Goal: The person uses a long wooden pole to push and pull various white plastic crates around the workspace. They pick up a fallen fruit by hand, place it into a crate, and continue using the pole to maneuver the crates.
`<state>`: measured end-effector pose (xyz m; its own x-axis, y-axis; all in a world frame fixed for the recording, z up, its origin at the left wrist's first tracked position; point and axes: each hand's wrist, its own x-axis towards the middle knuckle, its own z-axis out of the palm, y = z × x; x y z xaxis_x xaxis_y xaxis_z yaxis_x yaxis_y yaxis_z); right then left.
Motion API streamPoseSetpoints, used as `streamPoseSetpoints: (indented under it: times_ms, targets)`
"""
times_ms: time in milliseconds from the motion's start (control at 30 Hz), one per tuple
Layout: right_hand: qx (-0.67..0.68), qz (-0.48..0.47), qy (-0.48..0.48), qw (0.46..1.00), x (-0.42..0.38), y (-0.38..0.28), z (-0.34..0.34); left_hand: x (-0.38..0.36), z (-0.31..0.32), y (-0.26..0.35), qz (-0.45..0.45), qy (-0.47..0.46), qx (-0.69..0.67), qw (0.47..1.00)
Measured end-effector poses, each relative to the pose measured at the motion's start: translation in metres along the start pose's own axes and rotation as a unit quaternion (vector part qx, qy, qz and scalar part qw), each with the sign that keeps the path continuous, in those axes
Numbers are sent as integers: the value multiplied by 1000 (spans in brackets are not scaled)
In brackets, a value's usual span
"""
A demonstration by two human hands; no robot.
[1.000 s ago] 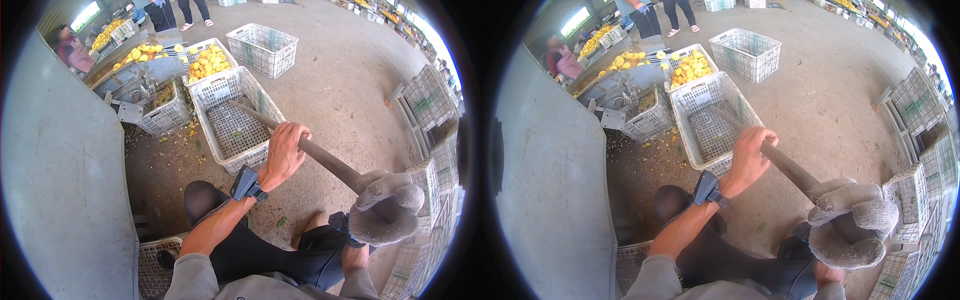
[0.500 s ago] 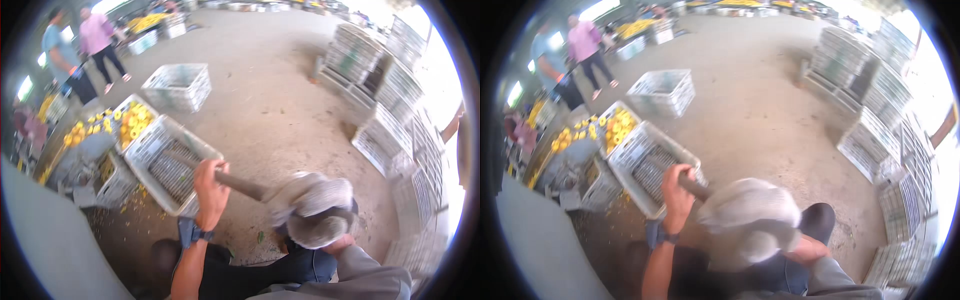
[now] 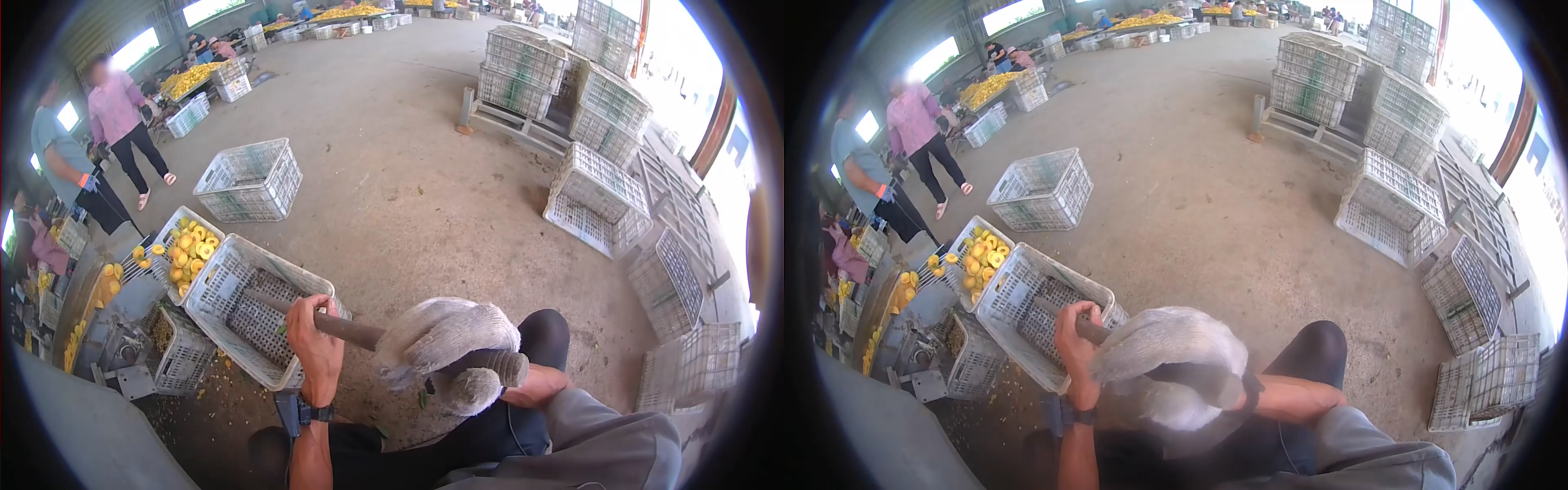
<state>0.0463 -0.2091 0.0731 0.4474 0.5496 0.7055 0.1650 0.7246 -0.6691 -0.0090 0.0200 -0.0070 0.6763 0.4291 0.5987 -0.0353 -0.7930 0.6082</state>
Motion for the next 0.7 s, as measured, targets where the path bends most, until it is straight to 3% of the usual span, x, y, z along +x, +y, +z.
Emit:
streamPoseSetpoints:
  times_ms: [133, 200, 267, 367, 400, 467, 600, 700]
  targets:
    - [-2, 255, 7, 967, 3, -55, 1, 0, 0, -1, -1, 1, 3, 1000]
    - [98, 406, 157, 895, 7, -72, 17, 0, 0, -2, -4, 1, -1, 1000]
    - [125, 464, 203, 853, 3, -77, 20, -1, 0, -2, -8, 1, -2, 1000]
    - [57, 404, 147, 901, -25, -52, 4, -2, 0, -5, 5, 4, -3, 1000]
    - [32, 359, 144, 922, -54, -11, -11, -1, -1, -7, 13, 7, -2, 1000]
    - [-11, 278, 118, 953, -52, 3, -12, 0, -1, -5, 6, 2, -8, 1000]
    - [-49, 139, 12, 989, 3, -37, 0, 0, 0, -3, 9, 20, 1, 1000]
    - [-28, 57, -46, 997, 26, -31, 9, 1, 0, -3, 23, 34, -7, 999]
